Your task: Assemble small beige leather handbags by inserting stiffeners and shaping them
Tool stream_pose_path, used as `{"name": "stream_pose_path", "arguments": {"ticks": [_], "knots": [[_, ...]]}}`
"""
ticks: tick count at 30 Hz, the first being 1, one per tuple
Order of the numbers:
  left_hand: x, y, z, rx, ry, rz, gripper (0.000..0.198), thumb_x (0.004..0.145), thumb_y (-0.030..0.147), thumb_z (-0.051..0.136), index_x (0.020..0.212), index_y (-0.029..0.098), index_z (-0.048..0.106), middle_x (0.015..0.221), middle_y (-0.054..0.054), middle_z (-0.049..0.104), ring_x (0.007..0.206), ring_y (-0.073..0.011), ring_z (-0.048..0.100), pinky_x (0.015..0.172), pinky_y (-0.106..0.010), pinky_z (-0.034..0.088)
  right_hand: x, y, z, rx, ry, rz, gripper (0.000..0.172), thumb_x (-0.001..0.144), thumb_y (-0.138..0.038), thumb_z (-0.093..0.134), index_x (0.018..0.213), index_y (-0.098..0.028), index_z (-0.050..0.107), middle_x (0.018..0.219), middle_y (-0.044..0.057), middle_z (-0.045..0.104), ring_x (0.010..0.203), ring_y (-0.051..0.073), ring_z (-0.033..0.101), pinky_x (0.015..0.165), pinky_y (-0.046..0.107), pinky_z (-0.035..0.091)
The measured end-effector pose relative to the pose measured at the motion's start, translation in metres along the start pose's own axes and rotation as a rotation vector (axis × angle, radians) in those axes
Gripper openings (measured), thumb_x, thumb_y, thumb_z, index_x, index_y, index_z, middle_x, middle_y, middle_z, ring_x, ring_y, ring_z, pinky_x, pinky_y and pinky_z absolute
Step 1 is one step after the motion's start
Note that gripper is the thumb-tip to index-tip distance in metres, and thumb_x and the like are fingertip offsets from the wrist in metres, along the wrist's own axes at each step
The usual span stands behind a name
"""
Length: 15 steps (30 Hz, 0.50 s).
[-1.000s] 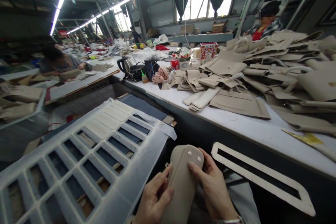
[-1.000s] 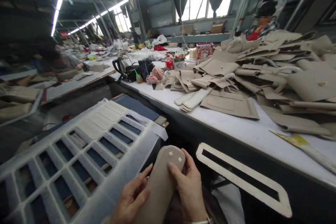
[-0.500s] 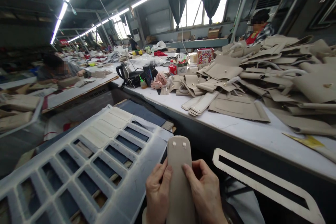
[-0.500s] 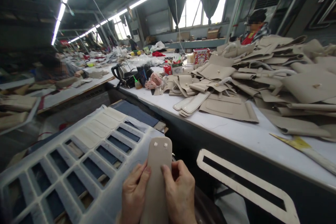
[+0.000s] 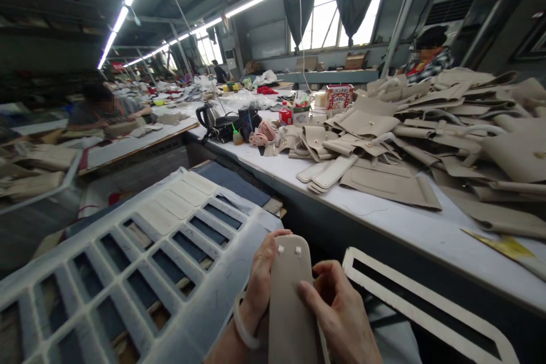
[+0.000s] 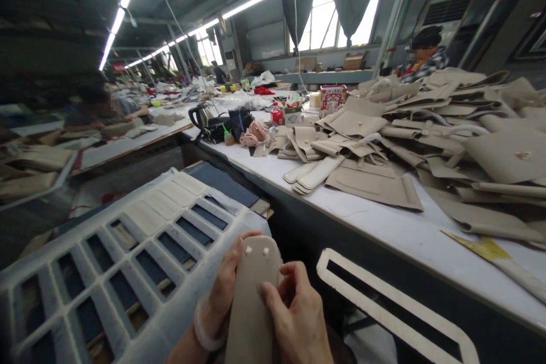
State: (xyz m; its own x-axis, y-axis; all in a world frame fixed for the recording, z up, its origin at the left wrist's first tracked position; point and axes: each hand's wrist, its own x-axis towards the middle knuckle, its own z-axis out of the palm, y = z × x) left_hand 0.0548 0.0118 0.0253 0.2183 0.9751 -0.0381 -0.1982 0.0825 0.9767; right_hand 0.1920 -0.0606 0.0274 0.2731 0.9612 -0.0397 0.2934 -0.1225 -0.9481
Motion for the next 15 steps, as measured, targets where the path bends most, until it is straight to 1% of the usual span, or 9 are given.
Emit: {"name": "stream_pose_path", "arguments": {"ticks": [1, 2, 3, 4, 5, 8, 11, 13, 15], "knots": [[-0.001, 0.001, 0.001, 0.016, -0.005, 0.016, 0.047, 0.096, 0.055, 0.037, 0.118, 0.02, 0.059, 0.1, -0.007, 0.067, 0.084, -0.0218, 0.062, 0.076, -0.034, 0.051, 0.006, -0.003, -0.005, -0.073, 0.026, -0.088, 0.043, 0.084, -0.052, 0.06, 0.115, -0.022, 0.059, 0.093, 0.005, 0.067, 0.078, 0.022, 0.063, 0.069, 0.033, 0.052], [-0.003, 0.002, 0.003, 0.047, -0.004, 0.049, 0.045, 0.097, 0.054, 0.037, 0.117, 0.021, 0.06, 0.103, -0.007, 0.067, 0.087, -0.0214, 0.062, 0.079, -0.033, 0.05, 0.012, -0.007, -0.01, -0.14, 0.042, -0.187, 0.052, 0.085, -0.049, 0.061, 0.129, -0.023, 0.053, 0.111, 0.008, 0.066, 0.093, 0.024, 0.063, 0.08, 0.038, 0.053], [-0.005, 0.002, 0.005, 0.083, -0.004, 0.089, 0.044, 0.098, 0.053, 0.036, 0.117, 0.021, 0.06, 0.107, -0.006, 0.066, 0.094, -0.0218, 0.061, 0.085, -0.033, 0.048, 0.019, -0.011, -0.013, -0.197, 0.049, -0.283, 0.058, 0.086, -0.047, 0.061, 0.137, -0.025, 0.049, 0.128, 0.009, 0.06, 0.109, 0.027, 0.059, 0.092, 0.042, 0.051], [-0.006, 0.003, 0.006, 0.117, -0.007, 0.129, 0.044, 0.098, 0.052, 0.036, 0.117, 0.022, 0.061, 0.113, -0.006, 0.065, 0.102, -0.0224, 0.059, 0.092, -0.034, 0.046, 0.025, -0.015, -0.015, -0.243, 0.045, -0.362, 0.058, 0.086, -0.044, 0.062, 0.139, -0.026, 0.048, 0.138, 0.009, 0.054, 0.12, 0.028, 0.053, 0.101, 0.045, 0.046], [-0.008, 0.004, 0.008, 0.138, -0.019, 0.164, 0.043, 0.099, 0.051, 0.035, 0.117, 0.022, 0.061, 0.118, -0.006, 0.064, 0.109, -0.023, 0.057, 0.098, -0.034, 0.043, 0.03, -0.019, -0.016, -0.279, 0.031, -0.413, 0.053, 0.086, -0.04, 0.062, 0.136, -0.027, 0.052, 0.141, 0.007, 0.053, 0.127, 0.028, 0.048, 0.106, 0.047, 0.042], [-0.01, 0.006, 0.012, 0.123, -0.057, 0.196, 0.045, 0.1, 0.05, 0.033, 0.115, 0.021, 0.063, 0.122, -0.007, 0.063, 0.113, -0.0239, 0.055, 0.101, -0.035, 0.041, 0.038, -0.028, -0.014, -0.294, 0.025, -0.457, 0.034, 0.086, -0.035, 0.065, 0.118, -0.026, 0.067, 0.127, 0.005, 0.064, 0.127, 0.028, 0.047, 0.106, 0.046, 0.043], [-0.009, 0.006, 0.015, 0.064, -0.054, 0.174, 0.044, 0.1, 0.05, 0.032, 0.112, 0.021, 0.063, 0.118, -0.006, 0.064, 0.111, -0.0235, 0.056, 0.097, -0.033, 0.043, 0.035, -0.027, -0.011, -0.258, 0.103, -0.494, 0.018, 0.087, -0.032, 0.065, 0.103, -0.029, 0.071, 0.116, 0.002, 0.069, 0.127, 0.026, 0.046, 0.103, 0.046, 0.045], [-0.007, 0.004, 0.016, 0.016, -0.066, 0.155, 0.045, 0.1, 0.051, 0.031, 0.111, 0.021, 0.063, 0.113, -0.006, 0.066, 0.108, -0.0228, 0.058, 0.094, -0.032, 0.045, 0.031, -0.023, -0.009, -0.255, 0.155, -0.551, 0.014, 0.091, -0.027, 0.06, 0.099, -0.029, 0.07, 0.115, 0.0, 0.07, 0.125, 0.024, 0.047, 0.102, 0.044, 0.047], [-0.006, 0.002, 0.016, -0.007, -0.088, 0.139, 0.045, 0.1, 0.051, 0.031, 0.11, 0.021, 0.062, 0.11, -0.006, 0.066, 0.104, -0.0221, 0.059, 0.093, -0.032, 0.045, 0.028, -0.019, -0.009, -0.278, 0.195, -0.606, 0.016, 0.093, -0.021, 0.055, 0.098, -0.027, 0.069, 0.113, 0.0, 0.07, 0.119, 0.022, 0.051, 0.098, 0.041, 0.049]]}}
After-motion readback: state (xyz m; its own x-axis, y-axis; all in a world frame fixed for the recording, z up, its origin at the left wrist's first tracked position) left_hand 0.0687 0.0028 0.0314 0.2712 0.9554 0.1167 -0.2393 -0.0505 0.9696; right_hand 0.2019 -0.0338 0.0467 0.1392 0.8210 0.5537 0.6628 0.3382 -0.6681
